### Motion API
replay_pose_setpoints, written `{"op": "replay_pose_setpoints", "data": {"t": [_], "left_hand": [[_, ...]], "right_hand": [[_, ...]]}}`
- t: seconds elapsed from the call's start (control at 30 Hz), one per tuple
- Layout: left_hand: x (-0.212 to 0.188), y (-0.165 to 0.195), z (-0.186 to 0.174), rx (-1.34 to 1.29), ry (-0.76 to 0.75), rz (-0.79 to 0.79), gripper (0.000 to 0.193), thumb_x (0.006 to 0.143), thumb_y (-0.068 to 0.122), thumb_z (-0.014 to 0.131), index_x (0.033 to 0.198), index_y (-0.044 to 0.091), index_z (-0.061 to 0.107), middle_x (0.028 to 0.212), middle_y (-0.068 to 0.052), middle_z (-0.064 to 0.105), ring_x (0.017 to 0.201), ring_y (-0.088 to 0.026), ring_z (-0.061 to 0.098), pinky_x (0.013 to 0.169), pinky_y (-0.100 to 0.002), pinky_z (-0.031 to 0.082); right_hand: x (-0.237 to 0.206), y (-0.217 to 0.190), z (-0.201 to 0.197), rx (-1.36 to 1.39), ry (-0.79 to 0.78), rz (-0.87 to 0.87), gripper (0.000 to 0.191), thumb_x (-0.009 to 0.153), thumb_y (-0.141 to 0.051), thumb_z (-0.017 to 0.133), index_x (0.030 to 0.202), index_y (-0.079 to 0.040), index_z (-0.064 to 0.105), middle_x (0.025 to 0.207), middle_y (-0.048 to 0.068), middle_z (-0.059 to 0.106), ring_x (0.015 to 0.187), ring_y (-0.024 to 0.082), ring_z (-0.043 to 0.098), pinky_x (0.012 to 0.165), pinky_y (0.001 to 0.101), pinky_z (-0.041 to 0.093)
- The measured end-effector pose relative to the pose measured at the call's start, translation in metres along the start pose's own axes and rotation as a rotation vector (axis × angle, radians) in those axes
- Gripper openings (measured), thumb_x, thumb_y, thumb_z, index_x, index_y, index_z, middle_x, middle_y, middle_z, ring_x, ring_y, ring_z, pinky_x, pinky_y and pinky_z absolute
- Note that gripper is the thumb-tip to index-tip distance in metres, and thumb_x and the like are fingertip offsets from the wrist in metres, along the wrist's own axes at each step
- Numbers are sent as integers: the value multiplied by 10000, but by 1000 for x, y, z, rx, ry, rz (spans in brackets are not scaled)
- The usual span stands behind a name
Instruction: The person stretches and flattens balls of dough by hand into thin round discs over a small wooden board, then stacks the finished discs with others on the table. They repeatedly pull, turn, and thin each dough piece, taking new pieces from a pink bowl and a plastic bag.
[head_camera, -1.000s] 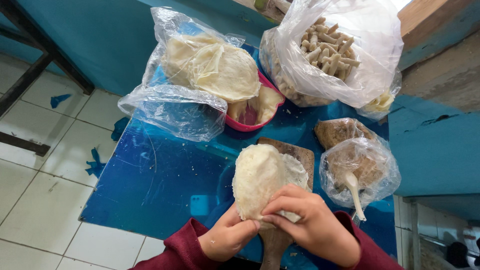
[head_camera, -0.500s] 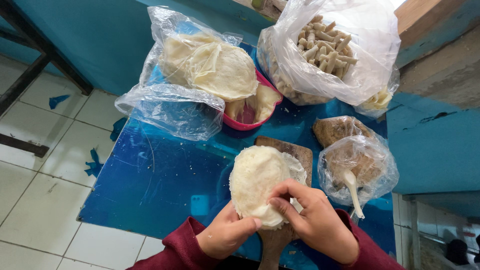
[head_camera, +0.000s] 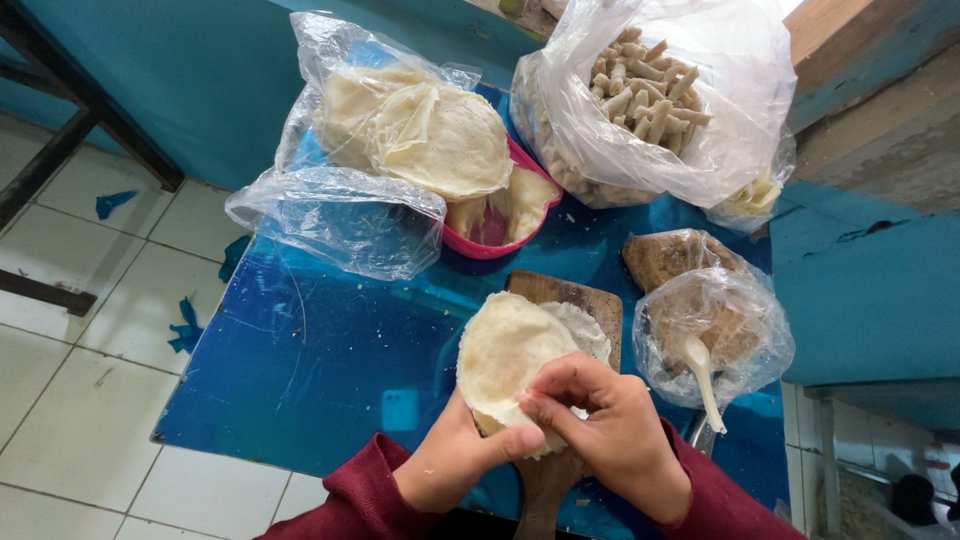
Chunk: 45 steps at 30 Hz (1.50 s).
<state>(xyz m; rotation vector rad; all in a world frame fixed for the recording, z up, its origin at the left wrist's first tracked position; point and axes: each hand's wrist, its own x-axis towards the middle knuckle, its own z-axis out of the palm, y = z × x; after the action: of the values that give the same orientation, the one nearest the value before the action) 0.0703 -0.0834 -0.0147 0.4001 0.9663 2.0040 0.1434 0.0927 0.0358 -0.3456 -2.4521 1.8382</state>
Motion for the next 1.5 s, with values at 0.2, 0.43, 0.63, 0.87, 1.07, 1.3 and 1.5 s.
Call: {"op": "replay_pose_setpoints", "data": {"t": [0.2, 0.43, 0.63, 0.87, 1.07, 1.3, 1.5], "left_hand": [[2, -21, -8, 63, 35, -23, 626, 866, -17, 583, 1473, 22, 439, 1392, -79, 591, 1284, -170, 573, 1061, -322, 476], [2, -27, -15, -15, -24, -64, 593, 855, -50, 537, 1445, -13, 484, 1316, -87, 635, 1208, -167, 610, 1012, -314, 496], [1, -24, -13, 51, -40, -44, 583, 887, -53, 546, 1460, 3, 451, 1348, -74, 608, 1252, -153, 581, 1061, -307, 476], [0, -13, -8, 111, -152, -43, 665, 838, -68, 504, 1494, 10, 424, 1386, -67, 590, 1282, -154, 560, 1067, -302, 470], [-2, -1, -2, 136, -214, -122, 523, 951, 10, 634, 1450, -1, 478, 1289, -82, 624, 1185, -159, 599, 1008, -304, 503], [0, -6, -4, 69, -174, -45, 584, 960, 196, 703, 1465, 16, 472, 1308, -49, 627, 1194, -132, 597, 1008, -299, 503], [-2, -10, -7, 215, -172, 8, 493, 966, 132, 681, 1413, 11, 511, 1286, -51, 638, 1192, -130, 597, 1019, -308, 501]], "right_hand": [[-2, -1, -4, -112, 14, -61, 150, 873, -52, 783, 998, -10, 711, 867, 39, 766, 788, 74, 704, 709, 232, 575], [12, -8, -15, -22, 54, -14, 134, 939, -85, 718, 1050, -17, 690, 884, 39, 737, 843, 76, 679, 753, 242, 561], [2, -23, -9, -393, -144, -324, 491, 759, -225, 889, 1170, -59, 679, 956, 79, 674, 806, 183, 647, 712, 299, 538], [5, -30, -24, -481, -92, -270, 83, 887, -123, 738, 959, -83, 724, 878, 84, 690, 801, 214, 674, 690, 316, 532], [4, -29, -15, -398, -44, -27, 65, 930, -120, 675, 948, -58, 680, 763, 107, 716, 669, 283, 717, 630, 332, 561], [-3, -30, 7, -445, 148, -299, 85, 926, -71, 648, 1002, -32, 652, 867, 164, 696, 766, 341, 717, 670, 353, 567], [-7, -33, 7, -542, 10, -482, 104, 931, -74, 655, 1028, -39, 640, 911, 174, 682, 820, 367, 697, 695, 363, 553]]}}
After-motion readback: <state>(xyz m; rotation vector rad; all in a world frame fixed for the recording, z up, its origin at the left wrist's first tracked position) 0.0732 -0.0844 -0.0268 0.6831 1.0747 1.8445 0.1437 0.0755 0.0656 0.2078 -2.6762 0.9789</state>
